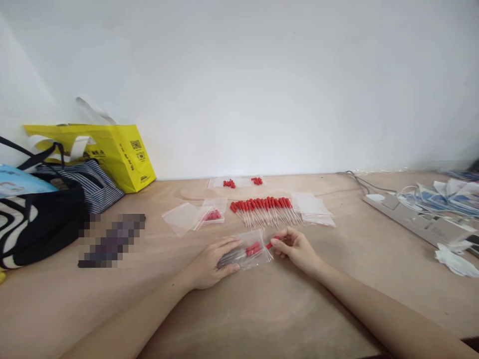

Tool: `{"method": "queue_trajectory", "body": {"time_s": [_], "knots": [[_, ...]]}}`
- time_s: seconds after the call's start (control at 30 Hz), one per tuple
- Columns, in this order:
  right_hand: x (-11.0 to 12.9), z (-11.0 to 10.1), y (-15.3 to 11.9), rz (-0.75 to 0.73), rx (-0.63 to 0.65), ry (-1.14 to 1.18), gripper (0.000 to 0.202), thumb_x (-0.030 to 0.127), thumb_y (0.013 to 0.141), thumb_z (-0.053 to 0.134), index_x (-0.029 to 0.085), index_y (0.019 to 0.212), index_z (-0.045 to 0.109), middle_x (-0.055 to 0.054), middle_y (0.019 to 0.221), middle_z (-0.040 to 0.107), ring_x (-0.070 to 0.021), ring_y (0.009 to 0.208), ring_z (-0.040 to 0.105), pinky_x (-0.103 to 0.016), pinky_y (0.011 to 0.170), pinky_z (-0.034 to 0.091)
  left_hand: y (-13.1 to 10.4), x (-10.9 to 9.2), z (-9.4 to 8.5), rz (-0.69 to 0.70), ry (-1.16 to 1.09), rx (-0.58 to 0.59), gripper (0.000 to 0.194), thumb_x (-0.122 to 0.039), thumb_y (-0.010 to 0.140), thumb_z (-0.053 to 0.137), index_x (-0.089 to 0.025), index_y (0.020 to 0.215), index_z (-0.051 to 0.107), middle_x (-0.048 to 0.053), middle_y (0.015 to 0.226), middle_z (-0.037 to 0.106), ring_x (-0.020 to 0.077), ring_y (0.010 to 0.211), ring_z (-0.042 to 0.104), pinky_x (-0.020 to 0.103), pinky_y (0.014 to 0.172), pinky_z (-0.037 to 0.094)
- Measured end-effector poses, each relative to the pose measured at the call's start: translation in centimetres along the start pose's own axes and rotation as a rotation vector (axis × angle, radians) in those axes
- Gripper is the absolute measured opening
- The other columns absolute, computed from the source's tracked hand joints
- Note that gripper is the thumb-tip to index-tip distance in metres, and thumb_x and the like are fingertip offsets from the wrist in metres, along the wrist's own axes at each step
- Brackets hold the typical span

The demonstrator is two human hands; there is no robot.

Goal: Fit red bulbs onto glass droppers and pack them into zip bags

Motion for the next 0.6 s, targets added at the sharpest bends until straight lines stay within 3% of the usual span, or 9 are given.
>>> {"method": "queue_trajectory", "body": {"time_s": [0.2,0.4,0.5,0.6], "knots": [[-0.5,0.6,0.0,-0.054,0.206,-0.202,0.026,0.038,0.059,0.069,0.016,0.069,0.06,0.0,0.065,0.06,-0.0107,0.059,0.051,-0.024,0.057,0.04,0.1,-0.1,0.1,-0.004,0.007,0.009,0.051,-0.043,0.081,0.046,-0.021,0.126,0.038,0.005,0.132,0.04,0.0208,0.121,0.035,0.037,0.1,0.029],[0.0,1.9,0.3,-0.052,0.397,-0.193,0.025,0.036,0.065,0.064,0.017,0.08,0.064,-0.002,0.073,0.064,-0.0124,0.065,0.055,-0.025,0.06,0.041,0.2,0.1,0.1,0.015,0.003,-0.008,0.05,-0.042,0.08,0.047,-0.021,0.125,0.039,0.005,0.131,0.041,0.0204,0.121,0.035,0.037,0.101,0.029],[-0.1,2.2,0.9,-0.054,0.398,-0.24,0.02,0.031,0.061,0.067,0.015,0.071,0.062,0.0,0.062,0.06,-0.0087,0.054,0.05,-0.021,0.053,0.038,0.2,0.2,0.2,0.024,-0.001,-0.008,0.049,-0.04,0.081,0.047,-0.022,0.125,0.039,0.004,0.131,0.041,0.0199,0.121,0.035,0.036,0.101,0.029],[-0.1,2.2,1.2,-0.133,0.304,-0.37,0.013,0.026,0.063,0.064,0.015,0.064,0.058,0.003,0.055,0.055,-0.0067,0.049,0.045,-0.019,0.048,0.034,0.2,0.1,0.3,0.027,-0.004,-0.006,0.049,-0.04,0.081,0.047,-0.023,0.125,0.039,0.004,0.131,0.041,0.0196,0.121,0.035,0.036,0.101,0.029]]}}
Point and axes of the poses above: each hand's wrist, its own y-axis towards the middle knuckle, its own z-axis out of the palm, x = y × z, the point moved 5 cm from there along y, towards the middle knuckle
